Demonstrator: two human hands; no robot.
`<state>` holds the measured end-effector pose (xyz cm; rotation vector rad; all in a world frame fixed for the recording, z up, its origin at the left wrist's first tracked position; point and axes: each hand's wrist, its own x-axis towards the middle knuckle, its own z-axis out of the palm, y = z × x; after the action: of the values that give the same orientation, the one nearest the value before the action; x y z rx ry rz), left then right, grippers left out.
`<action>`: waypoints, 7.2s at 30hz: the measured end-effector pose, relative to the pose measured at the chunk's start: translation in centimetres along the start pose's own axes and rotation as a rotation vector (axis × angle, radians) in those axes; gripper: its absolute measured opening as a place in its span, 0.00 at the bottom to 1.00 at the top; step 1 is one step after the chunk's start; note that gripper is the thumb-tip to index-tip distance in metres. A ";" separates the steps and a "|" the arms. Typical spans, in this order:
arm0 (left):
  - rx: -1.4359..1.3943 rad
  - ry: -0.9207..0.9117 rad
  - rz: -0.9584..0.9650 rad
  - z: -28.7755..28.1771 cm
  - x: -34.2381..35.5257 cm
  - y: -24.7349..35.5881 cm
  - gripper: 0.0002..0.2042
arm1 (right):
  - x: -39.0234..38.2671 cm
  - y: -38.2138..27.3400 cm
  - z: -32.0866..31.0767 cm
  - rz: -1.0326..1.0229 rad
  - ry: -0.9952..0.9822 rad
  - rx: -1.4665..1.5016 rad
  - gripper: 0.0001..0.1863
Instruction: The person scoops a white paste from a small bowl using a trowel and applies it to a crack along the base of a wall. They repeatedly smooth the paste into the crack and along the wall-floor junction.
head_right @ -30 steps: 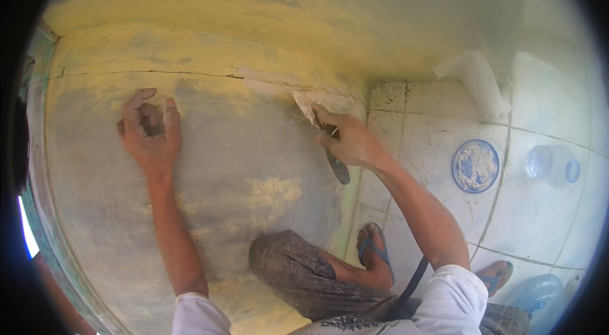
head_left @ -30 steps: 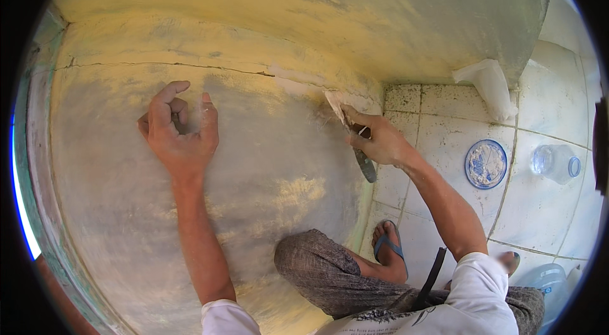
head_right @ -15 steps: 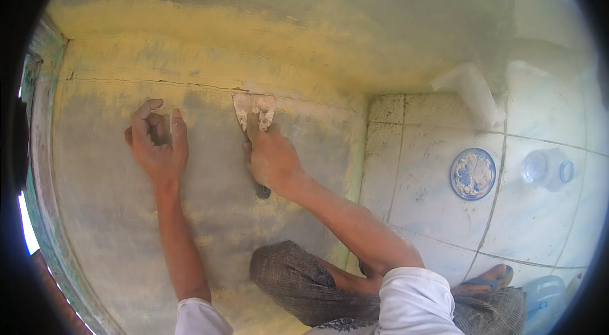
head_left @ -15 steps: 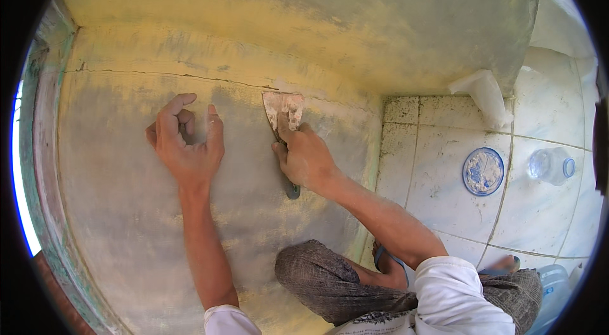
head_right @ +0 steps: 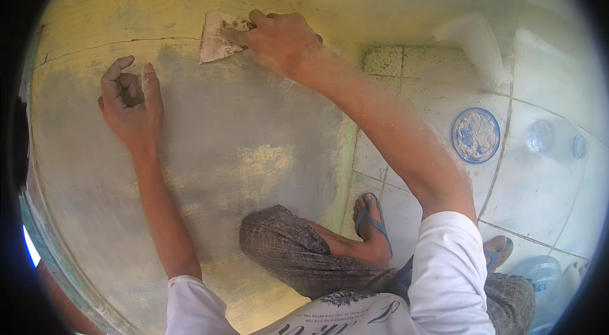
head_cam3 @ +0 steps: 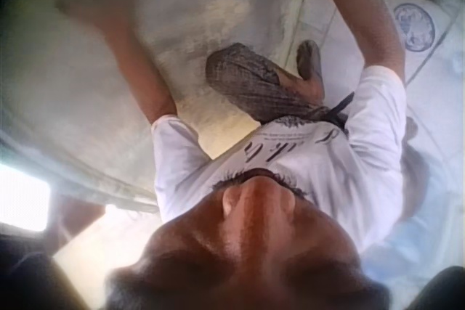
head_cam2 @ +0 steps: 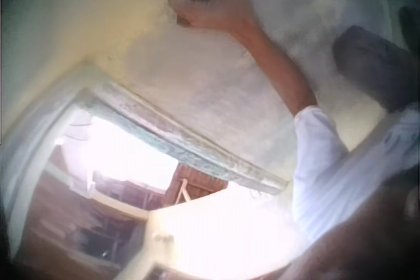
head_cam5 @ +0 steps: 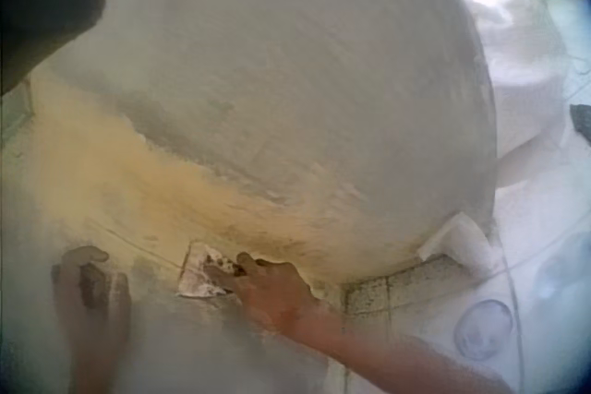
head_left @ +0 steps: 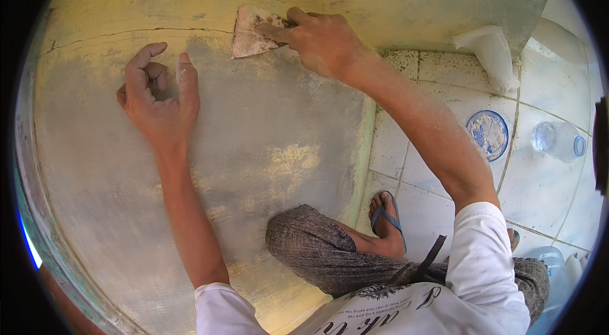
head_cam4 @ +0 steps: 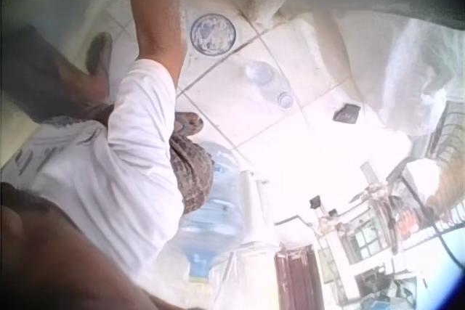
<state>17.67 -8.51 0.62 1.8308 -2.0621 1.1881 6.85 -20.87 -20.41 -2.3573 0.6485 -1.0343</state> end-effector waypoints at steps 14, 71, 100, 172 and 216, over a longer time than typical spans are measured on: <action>-0.077 0.015 -0.029 0.2 0.0 -0.6 0.16 | -11.7 5.0 6.8 0.308 -0.333 0.054 0.35; -0.064 0.014 0.021 -0.5 0.0 0.1 0.19 | -20.8 4.1 -17.2 0.165 1.033 1.606 0.25; -0.024 0.029 0.031 -2.6 -0.6 -0.5 0.16 | -9.9 -6.1 -18.7 -0.396 0.184 2.057 0.34; 0.155 0.053 -0.062 -1.2 -0.3 -0.6 0.20 | -10.6 -1.8 -0.7 0.948 -0.106 1.360 0.32; 0.001 0.164 -0.053 -0.9 -0.1 -1.0 0.15 | -2.4 -10.5 0.9 0.626 0.002 0.839 0.35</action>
<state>18.27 -7.77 1.66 1.7146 -1.9139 1.2789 8.47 -11.15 -15.93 -1.3060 0.7033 -0.7924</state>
